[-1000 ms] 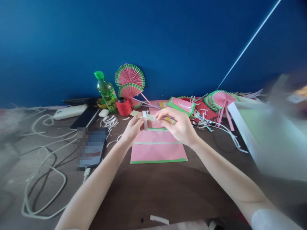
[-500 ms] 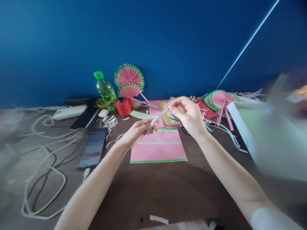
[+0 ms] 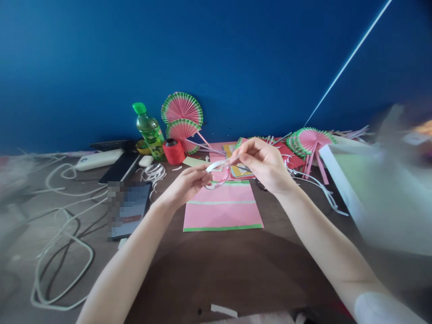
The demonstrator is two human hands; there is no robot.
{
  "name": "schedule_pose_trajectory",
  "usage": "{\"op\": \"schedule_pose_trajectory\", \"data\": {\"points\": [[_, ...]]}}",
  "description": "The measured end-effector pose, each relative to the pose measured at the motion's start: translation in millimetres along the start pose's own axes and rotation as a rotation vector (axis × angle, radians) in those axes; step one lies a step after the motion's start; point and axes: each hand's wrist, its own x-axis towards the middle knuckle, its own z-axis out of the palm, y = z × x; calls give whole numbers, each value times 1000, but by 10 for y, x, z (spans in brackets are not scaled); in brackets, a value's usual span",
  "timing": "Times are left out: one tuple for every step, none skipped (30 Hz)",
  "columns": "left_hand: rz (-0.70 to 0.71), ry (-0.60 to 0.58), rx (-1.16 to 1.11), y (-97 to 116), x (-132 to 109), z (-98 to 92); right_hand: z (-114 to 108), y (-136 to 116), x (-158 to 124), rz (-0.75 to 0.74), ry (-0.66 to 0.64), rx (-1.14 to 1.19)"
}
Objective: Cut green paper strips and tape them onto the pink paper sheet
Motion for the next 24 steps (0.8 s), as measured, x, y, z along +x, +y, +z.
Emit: {"op": "schedule_pose_trajectory", "data": {"points": [[-6, -3, 2, 12, -6, 6, -6, 5, 2, -3, -9, 16], [-7, -4, 6, 23, -13, 13, -10, 8, 4, -1, -14, 23], [-5, -3, 8, 33, -18, 20, -13, 9, 4, 3, -16, 21], [-2, 0, 11, 42, -23, 24, -13, 7, 3, 7, -14, 12], [-1, 4, 12, 50, -27, 25, -11, 4, 1, 9, -11, 0], [2, 11, 11, 57, -30, 23, -7, -2, -2, 8, -8, -11], [2, 13, 10, 63, -32, 17, -2, -7, -5, 6, -8, -19], [1, 14, 11, 69, -34, 8, 4, -11, -8, 1, -9, -23], [1, 17, 16, 75, -35, -3, 10, -15, -11, -7, -11, -27], [6, 26, 27, 81, -37, -14, 17, -16, -14, -16, -13, -32], [21, 40, 44, 88, -39, -26, 26, -15, -17, -26, -12, -37], [41, 56, 70, 96, -42, -35, 39, -13, -20, -42, -10, -43], [65, 70, 98, 105, -45, -40, 55, -8, -24, -59, -6, -51], [85, 76, 129, 116, -49, -43, 78, -3, -30, -76, 1, -64], [98, 75, 161, 127, -52, -43, 106, 3, -37, -91, 11, -84], [107, 69, 191, 139, -55, -43, 138, 7, -46, -102, 24, -111], [107, 62, 222, 151, -55, -46, 172, 8, -57, -109, 39, -142], [104, 63, 251, 163, -54, -59, 204, 5, -69, -114, 56, -175], [109, 85, 273, 177, -50, -83, 229, -6, -81, -123, 80, -202], [120, 126, 289, 193, -44, -124, 242, -24, -92, -140, 117, -223], [130, 178, 307, 213, -38, -180, 239, -52, -100, -165, 168, -239], [167, 275, 311, 238, -34, -248, 219, -88, -104, -196, 234, -249], [175, 344, 349, 267, -33, -324, 183, -129, -103, -229, 313, -258], [187, 398, 418, 299, -34, -402, 136, -170, -97, -256, 385, -266]]}}
